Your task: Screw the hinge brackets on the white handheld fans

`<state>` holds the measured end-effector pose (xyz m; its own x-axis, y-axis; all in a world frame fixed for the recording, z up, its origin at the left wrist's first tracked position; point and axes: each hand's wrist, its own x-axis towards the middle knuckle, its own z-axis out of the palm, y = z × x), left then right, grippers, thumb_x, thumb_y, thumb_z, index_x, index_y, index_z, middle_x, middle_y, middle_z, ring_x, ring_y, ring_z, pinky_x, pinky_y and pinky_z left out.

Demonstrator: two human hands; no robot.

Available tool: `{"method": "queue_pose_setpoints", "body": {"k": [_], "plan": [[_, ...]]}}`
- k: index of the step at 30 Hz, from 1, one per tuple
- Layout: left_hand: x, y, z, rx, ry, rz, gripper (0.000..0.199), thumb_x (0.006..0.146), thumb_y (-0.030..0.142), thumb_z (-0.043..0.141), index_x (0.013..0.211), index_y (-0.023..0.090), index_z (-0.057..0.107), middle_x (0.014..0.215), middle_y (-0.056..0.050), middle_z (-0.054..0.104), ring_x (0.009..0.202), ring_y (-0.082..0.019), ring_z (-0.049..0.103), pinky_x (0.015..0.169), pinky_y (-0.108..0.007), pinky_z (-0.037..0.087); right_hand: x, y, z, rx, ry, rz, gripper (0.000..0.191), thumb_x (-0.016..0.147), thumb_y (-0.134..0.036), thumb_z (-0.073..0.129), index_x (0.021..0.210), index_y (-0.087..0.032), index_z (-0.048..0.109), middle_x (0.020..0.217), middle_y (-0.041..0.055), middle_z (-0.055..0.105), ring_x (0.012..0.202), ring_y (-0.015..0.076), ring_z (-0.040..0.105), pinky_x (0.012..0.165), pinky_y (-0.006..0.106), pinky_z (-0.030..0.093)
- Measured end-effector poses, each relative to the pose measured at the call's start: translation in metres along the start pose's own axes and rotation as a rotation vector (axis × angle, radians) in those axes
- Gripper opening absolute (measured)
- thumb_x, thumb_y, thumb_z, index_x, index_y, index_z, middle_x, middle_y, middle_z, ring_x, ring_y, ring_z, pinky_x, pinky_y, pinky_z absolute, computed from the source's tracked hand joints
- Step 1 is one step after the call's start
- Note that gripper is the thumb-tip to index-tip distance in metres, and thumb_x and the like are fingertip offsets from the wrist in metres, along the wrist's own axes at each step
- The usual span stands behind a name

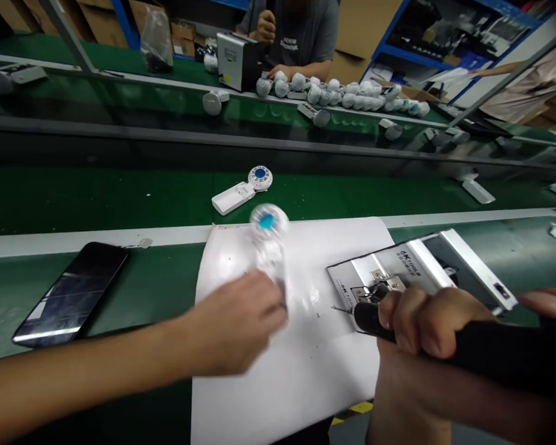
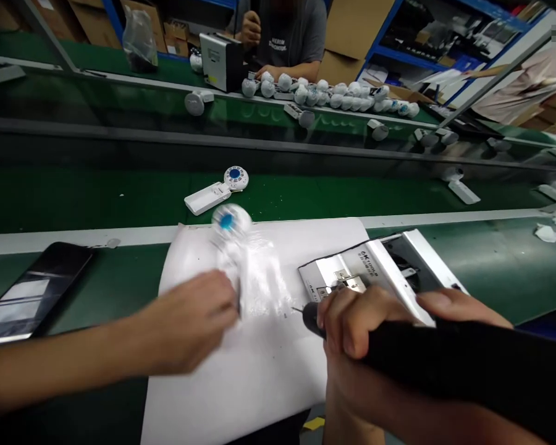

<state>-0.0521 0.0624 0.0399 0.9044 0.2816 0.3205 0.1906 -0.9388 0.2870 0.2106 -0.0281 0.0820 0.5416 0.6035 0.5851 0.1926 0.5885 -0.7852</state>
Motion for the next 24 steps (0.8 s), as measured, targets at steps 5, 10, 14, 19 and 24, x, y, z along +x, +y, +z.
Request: {"method": "queue_pose_setpoints", "body": {"k": [5, 10, 14, 19, 24], "plan": [[-0.005, 0.036, 0.051, -0.073, -0.013, 0.320, 0.011, 0.106, 0.020, 0.063, 0.100, 0.016, 0.070, 0.100, -0.009, 0.066, 0.090, -0.023, 0.059, 0.089, -0.038, 0.052, -0.023, -0.002, 0.013, 0.057, -0.203, 0.130, 0.026, 0.093, -0.063, 0.075, 0.108, -0.042, 0.070, 0.055, -0.0087, 0.035, 0.038, 0.0144, 0.031, 0.045, 0.037, 0.042], [-0.008, 0.029, 0.052, -0.106, 0.000, 0.328, 0.015, 0.107, 0.018, 0.059, 0.097, 0.018, 0.070, 0.101, -0.009, 0.068, 0.095, -0.024, 0.062, 0.099, -0.038, 0.051, -0.025, 0.001, 0.050, 0.082, -0.247, 0.196, 0.043, 0.096, -0.076, 0.067, 0.116, -0.038, 0.065, 0.060, -0.0055, 0.055, 0.044, 0.0188, 0.049, 0.048, 0.039, 0.049], [-0.007, 0.029, 0.051, -0.129, 0.027, 0.328, 0.015, 0.107, 0.019, 0.059, 0.097, 0.017, 0.069, 0.102, -0.009, 0.069, 0.099, -0.024, 0.064, 0.105, -0.039, 0.050, -0.023, 0.014, 0.070, 0.117, -0.218, 0.120, 0.057, 0.092, -0.083, 0.068, 0.119, -0.034, 0.061, 0.057, -0.0090, 0.056, 0.039, 0.0157, 0.045, 0.044, 0.033, 0.046], [-0.005, 0.030, 0.053, -0.156, 0.002, 0.310, 0.008, 0.104, 0.022, 0.065, 0.098, 0.018, 0.069, 0.103, -0.009, 0.069, 0.103, -0.027, 0.064, 0.109, -0.041, 0.049, -0.020, 0.022, 0.089, 0.218, -0.203, 0.164, 0.050, 0.094, -0.076, 0.071, 0.111, -0.030, 0.063, 0.055, -0.0121, 0.056, 0.036, 0.0114, 0.042, 0.040, 0.027, 0.045], [-0.004, 0.030, 0.048, -0.150, -0.036, 0.294, 0.008, 0.103, 0.025, 0.068, 0.098, 0.019, 0.068, 0.103, -0.008, 0.070, 0.103, -0.027, 0.064, 0.111, -0.041, 0.049, -0.021, 0.027, 0.096, 0.294, -0.367, 0.225, 0.042, 0.093, -0.068, 0.079, 0.110, -0.032, 0.066, 0.057, -0.0119, 0.057, 0.039, 0.0099, 0.043, 0.041, 0.025, 0.041]]}}
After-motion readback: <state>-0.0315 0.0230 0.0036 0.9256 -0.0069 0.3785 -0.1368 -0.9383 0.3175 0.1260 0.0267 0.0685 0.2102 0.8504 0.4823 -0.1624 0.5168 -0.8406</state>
